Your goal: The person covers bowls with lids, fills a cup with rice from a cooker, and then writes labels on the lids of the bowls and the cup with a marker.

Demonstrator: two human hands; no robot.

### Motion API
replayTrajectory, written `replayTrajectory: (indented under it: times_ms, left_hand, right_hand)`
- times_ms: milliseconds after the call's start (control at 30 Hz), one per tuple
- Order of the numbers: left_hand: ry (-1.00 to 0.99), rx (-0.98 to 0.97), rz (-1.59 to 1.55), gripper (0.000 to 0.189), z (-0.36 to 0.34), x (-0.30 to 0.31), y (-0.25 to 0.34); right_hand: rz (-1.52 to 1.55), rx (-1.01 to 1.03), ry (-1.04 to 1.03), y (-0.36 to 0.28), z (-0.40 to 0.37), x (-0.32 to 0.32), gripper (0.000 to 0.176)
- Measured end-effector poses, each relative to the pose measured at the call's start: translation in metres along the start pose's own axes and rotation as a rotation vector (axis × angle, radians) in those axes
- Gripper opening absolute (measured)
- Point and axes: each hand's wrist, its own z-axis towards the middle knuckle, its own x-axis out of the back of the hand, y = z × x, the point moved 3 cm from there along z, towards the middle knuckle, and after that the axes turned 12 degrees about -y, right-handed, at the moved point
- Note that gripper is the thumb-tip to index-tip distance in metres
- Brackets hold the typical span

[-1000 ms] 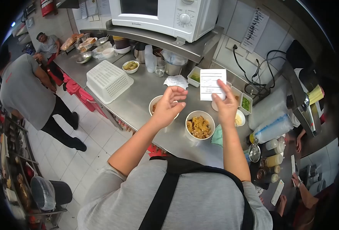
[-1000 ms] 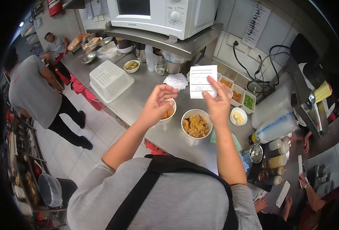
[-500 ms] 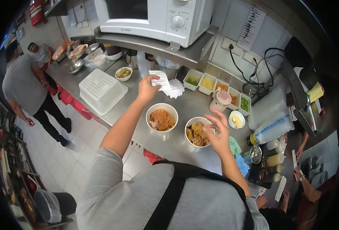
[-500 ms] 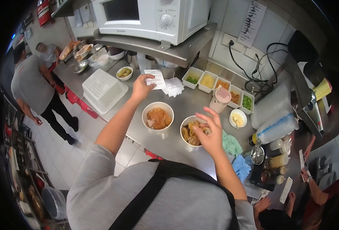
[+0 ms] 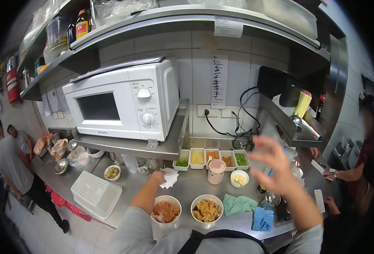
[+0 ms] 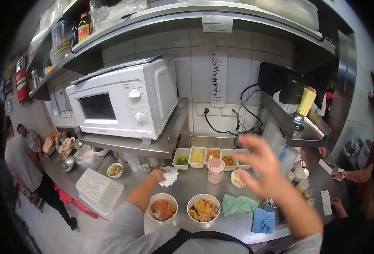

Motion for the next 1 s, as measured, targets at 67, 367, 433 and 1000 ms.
replayTrajectory:
  times_ms: [67, 367, 433, 1000]
  left_hand:
    - [-0.086, 0.078, 0.138, 0.09, -0.059, 0.04, 0.034]
    - [-0.369, -0.566, 0.177, 0.078, -0.284, 0.17, 0.117]
    - [-0.303, -0.764, 0.08, 0.074, -0.336, 0.216, 0.136]
    - [1.517, -0.743, 0.335, 0.042, -0.381, 0.619, 0.296]
  right_hand:
    - [-0.222, 0.114, 0.004, 0.006, 0.049, 0.038, 0.034]
    - [-0.821, 0.064, 0.612, 0.047, 0.283, 0.187, 0.032]
    - [-0.942, -0.102, 0.729, 0.076, 0.308, 0.184, 0.035]
    - [0.017, 0.136, 0.17, 0.076, 0.287, 0.201, 0.018]
